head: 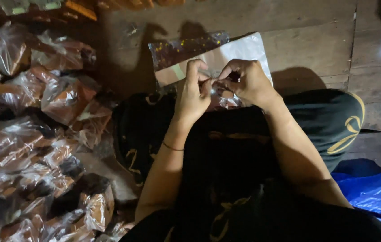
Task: Packaging small wooden boxes into individual plastic bags while sitting on the floor of a workshop.
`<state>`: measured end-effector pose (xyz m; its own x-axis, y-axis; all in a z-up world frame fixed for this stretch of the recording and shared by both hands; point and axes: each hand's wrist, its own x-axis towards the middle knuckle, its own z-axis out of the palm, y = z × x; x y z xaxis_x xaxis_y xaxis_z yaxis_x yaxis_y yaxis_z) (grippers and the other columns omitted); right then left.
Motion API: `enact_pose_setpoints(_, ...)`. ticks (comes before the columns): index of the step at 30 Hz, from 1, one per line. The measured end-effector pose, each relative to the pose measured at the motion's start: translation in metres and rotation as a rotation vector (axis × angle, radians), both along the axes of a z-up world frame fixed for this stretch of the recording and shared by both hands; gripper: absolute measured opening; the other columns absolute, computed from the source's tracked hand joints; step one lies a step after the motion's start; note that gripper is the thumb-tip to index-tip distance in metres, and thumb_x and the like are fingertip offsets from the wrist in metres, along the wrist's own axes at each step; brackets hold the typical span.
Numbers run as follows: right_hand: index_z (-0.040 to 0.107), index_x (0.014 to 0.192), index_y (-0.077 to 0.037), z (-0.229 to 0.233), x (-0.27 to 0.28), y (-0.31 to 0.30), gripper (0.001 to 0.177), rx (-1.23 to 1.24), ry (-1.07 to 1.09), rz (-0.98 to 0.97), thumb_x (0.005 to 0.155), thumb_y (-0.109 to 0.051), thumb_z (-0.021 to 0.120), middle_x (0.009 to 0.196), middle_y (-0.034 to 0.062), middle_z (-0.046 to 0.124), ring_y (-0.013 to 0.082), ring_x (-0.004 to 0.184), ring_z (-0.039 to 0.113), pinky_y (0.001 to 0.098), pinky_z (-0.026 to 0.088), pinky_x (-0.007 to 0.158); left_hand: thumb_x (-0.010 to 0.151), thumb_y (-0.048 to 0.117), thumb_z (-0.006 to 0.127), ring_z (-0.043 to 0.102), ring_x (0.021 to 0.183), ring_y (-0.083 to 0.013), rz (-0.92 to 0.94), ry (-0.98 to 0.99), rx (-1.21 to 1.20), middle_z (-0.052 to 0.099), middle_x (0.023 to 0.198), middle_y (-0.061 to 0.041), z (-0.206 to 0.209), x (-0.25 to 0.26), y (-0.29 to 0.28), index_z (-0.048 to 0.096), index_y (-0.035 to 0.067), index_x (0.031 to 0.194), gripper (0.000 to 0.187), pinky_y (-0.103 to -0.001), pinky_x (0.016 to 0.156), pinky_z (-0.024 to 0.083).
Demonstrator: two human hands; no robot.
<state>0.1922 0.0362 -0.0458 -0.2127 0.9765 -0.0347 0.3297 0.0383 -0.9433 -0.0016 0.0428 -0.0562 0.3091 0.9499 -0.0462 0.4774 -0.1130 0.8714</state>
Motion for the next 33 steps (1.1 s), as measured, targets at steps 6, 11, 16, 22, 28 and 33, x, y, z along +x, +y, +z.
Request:
enact_pose_setpoints(6,0.073,0.096,-0.003,-0.021,-0.009,-0.004,0.02,0.18,-0.153,-0.141,0.079,0.005,0.08,0.079,0.0134,0.066,0.032,0.066,0.068,0.0371,0.055,0.059,0.093,0.012,0.067,0.075,0.079,-0.0382,0.057,0.011,0.069,0.076,0.086,-0.008,-0.004,0.003,0.005,0.048,0.02,0.112,0.028,-0.047,0.069,0.06)
enact_pose_setpoints(11,0.075,0.094,-0.008,-0.022,-0.017,-0.011,0.011,0.287,-0.115,-0.257,0.088,0.0,0.078,0.088,0.006,0.067,0.0232,0.072,0.067,0.0317,0.055,0.065,0.1,0.009,0.06,0.073,0.096,-0.0412,-0.034,-0.124,0.093,0.077,0.094,-0.013,0.003,-0.007,0.011,0.061,0.024,0.128,0.031,-0.049,0.082,0.06)
enact_pose_setpoints(16,0.076,0.091,-0.004,-0.009,-0.018,-0.015,0.012,0.381,-0.051,-0.238,0.088,0.008,0.078,0.085,0.0134,0.069,0.0292,0.072,0.068,0.0358,0.056,0.067,0.094,0.005,0.065,0.073,0.089,-0.037,-0.044,-0.011,0.241,0.073,0.095,-0.012,-0.04,-0.004,0.008,0.074,0.015,0.111,0.022,-0.045,0.078,0.06)
enact_pose_setpoints(22,0.078,0.089,-0.003,-0.005,-0.013,-0.021,0.011,0.341,-0.028,-0.228,0.088,0.003,0.086,0.083,0.013,0.072,0.0256,0.071,0.068,0.0357,0.054,0.068,0.088,0.005,0.066,0.071,0.077,-0.0308,-0.067,0.178,0.485,0.068,0.084,-0.005,-0.013,-0.014,0.013,0.077,0.017,0.094,0.018,-0.041,0.068,0.059)
enact_pose_setpoints(28,0.076,0.09,0.002,-0.008,-0.005,-0.029,0.012,0.273,-0.001,-0.238,0.09,0.012,0.081,0.083,0.0171,0.071,0.0241,0.074,0.068,0.0357,0.054,0.071,0.078,0.008,0.071,0.068,0.082,-0.0329,0.005,0.302,0.562,0.065,0.089,-0.004,-0.023,-0.013,0.015,0.076,0.017,0.085,0.011,-0.044,0.067,0.058)
enact_pose_setpoints(33,0.073,0.094,0.007,-0.01,0.002,-0.036,0.01,0.21,0.03,-0.211,0.093,0.016,0.076,0.081,0.0192,0.07,0.0263,0.077,0.07,0.0371,0.055,0.073,0.075,0.012,0.074,0.066,0.092,-0.0316,0.037,0.356,0.464,0.063,0.098,0.0,-0.041,-0.008,0.015,0.074,0.017,0.081,0.008,-0.046,0.073,0.059)
